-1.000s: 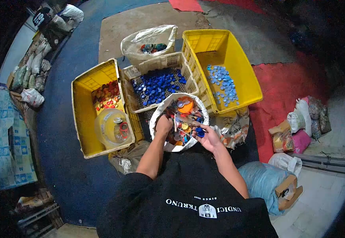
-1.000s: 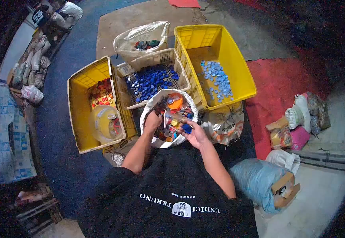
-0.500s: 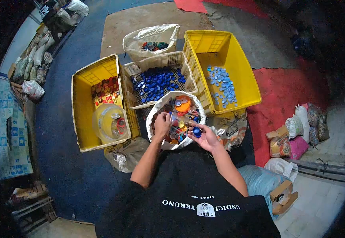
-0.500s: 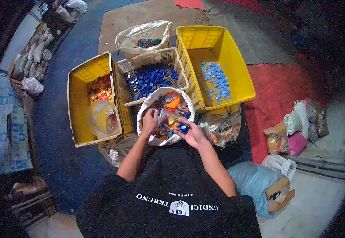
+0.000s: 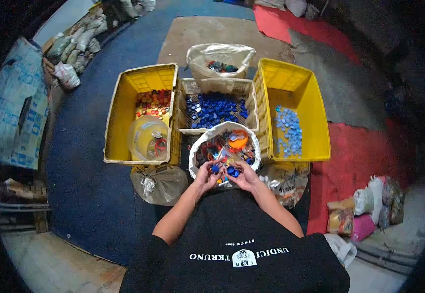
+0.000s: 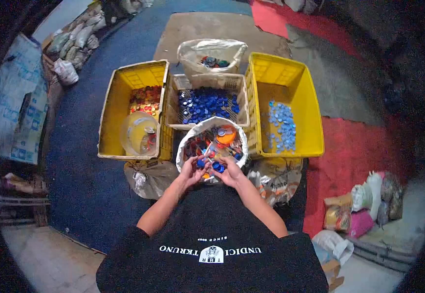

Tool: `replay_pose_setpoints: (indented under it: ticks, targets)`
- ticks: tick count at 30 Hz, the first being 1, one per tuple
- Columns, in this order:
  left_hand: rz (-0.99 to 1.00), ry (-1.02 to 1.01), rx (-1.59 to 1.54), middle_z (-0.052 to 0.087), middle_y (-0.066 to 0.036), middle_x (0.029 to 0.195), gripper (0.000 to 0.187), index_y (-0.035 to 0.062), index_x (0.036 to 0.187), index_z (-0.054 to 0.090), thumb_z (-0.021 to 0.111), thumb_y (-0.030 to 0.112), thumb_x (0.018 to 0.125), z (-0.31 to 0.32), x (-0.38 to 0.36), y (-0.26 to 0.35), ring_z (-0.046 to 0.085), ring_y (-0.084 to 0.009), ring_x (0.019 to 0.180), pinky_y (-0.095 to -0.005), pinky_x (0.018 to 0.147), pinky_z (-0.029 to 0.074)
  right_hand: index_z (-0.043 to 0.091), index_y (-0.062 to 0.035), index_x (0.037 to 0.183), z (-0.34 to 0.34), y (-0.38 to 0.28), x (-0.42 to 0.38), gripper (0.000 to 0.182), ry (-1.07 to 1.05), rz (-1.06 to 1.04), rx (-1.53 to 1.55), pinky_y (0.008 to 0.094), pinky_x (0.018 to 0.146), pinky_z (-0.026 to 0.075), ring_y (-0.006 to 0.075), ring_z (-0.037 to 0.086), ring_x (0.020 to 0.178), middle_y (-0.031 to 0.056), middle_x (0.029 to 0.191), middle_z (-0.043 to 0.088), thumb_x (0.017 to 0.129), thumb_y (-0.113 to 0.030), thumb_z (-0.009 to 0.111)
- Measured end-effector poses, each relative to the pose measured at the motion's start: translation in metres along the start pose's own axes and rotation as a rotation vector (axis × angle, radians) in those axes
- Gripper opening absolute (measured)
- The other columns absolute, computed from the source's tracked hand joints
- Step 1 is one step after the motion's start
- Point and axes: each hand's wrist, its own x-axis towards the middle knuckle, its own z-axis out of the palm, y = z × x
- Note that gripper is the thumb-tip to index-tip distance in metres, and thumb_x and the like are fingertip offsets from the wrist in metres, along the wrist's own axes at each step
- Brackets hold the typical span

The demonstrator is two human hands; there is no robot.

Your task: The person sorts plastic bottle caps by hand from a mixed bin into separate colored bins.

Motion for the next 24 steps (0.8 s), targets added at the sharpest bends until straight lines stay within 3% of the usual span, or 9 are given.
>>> replay_pose_setpoints:
  ticks: [4,7,9,10,12,16,20,22,24]
  targets:
    - [0.053,0.175,-0.064,0.058,-0.023,0.114,0.035,-0.0001,0.116,0.051,0.043,0.028,0.097,0.028,-0.001,0.017,0.061,-0.0349,0.103,-0.0406,0.086,0.056,0.058,-0.0037,0.106,0.014,-0.021,0.025,0.024,-0.115,0.109,0.025,0.0452,0.093,0.048,0.0248,0.059,0.100,0.0100,0.106,0.060,0.095,-0.023,0.049]
    - [0.215,-0.241,-0.161,0.053,-0.024,0.122,0.052,-0.0006,0.128,0.042,0.045,0.040,0.096,0.053,0.029,0.055,0.057,-0.0347,0.109,-0.0435,0.088,0.054,0.052,-0.0033,0.114,0.066,-0.061,0.032,0.041,-0.265,-0.160,0.052,0.0464,0.094,0.045,0.0273,0.055,0.101,0.0120,0.110,0.057,0.092,-0.037,0.053]
    - [0.297,-0.166,0.107,0.041,-0.025,0.137,0.073,0.0046,0.144,0.025,0.041,0.054,0.094,0.123,-0.009,0.075,0.048,-0.0350,0.121,-0.0489,0.100,0.043,0.002,-0.0068,0.151,0.092,-0.086,0.027,0.103,-0.291,-0.202,0.092,0.0518,0.113,0.024,0.0365,0.027,0.138,0.0200,0.153,0.016,0.083,-0.066,0.054]
    - [0.371,-0.042,0.165,0.030,-0.025,0.144,0.078,0.0088,0.148,0.017,0.039,0.059,0.092,0.143,-0.013,0.081,0.040,-0.0347,0.128,-0.0499,0.104,0.036,-0.022,-0.0166,0.147,0.097,-0.096,0.026,0.110,-0.377,-0.233,0.055,0.0525,0.116,0.011,0.0366,0.006,0.145,0.0198,0.157,-0.007,0.084,-0.067,0.052]
    - [0.465,0.069,0.231,0.004,-0.020,0.157,0.084,0.0173,0.153,0.004,0.037,0.064,0.091,0.141,-0.001,0.092,0.017,-0.0320,0.142,-0.0499,0.111,0.023,-0.019,-0.0228,0.149,0.098,-0.099,0.025,0.106,-0.277,-0.277,-0.005,0.0541,0.115,0.012,0.0371,0.001,0.145,0.0197,0.156,-0.011,0.084,-0.069,0.051]
    - [0.497,0.147,0.213,0.024,-0.019,0.153,0.077,0.0135,0.151,0.017,0.042,0.057,0.093,0.079,0.007,0.088,0.030,-0.0297,0.138,-0.0426,0.108,0.030,-0.007,-0.0199,0.152,0.067,-0.083,0.020,0.097,-0.171,-0.220,-0.137,0.0535,0.113,0.022,0.0376,0.013,0.144,0.0201,0.156,0.000,0.087,-0.064,0.050]
    - [0.784,0.430,0.985,0.064,-0.009,0.098,0.032,0.0020,0.114,0.061,0.057,0.025,0.092,0.020,-0.021,0.064,0.061,-0.0161,0.081,-0.0321,0.074,0.050,0.023,-0.0173,0.146,0.013,-0.050,0.026,0.073,-0.082,-0.083,-0.245,0.0463,0.102,0.039,0.0310,0.039,0.130,0.0165,0.144,0.034,0.090,-0.052,0.055]
    - [0.850,0.295,1.360,0.068,-0.010,0.100,0.022,0.0025,0.105,0.064,0.063,0.007,0.084,-0.018,-0.020,0.051,0.064,-0.0170,0.090,-0.0293,0.076,0.051,0.046,-0.0162,0.130,0.006,-0.034,0.035,0.049,0.061,-0.069,-0.288,0.0389,0.086,0.048,0.0224,0.054,0.110,0.0102,0.126,0.055,0.090,-0.042,0.057]
    - [0.471,0.172,1.995,0.063,-0.013,0.116,0.048,0.0132,0.125,0.056,0.068,0.019,0.078,-0.006,-0.047,0.044,0.057,-0.0221,0.113,-0.0479,0.094,0.041,0.044,-0.0142,0.133,0.007,-0.021,0.044,0.048,0.044,-0.068,-0.353,0.0425,0.087,0.046,0.0250,0.050,0.112,0.0103,0.131,0.048,0.092,-0.035,0.057]
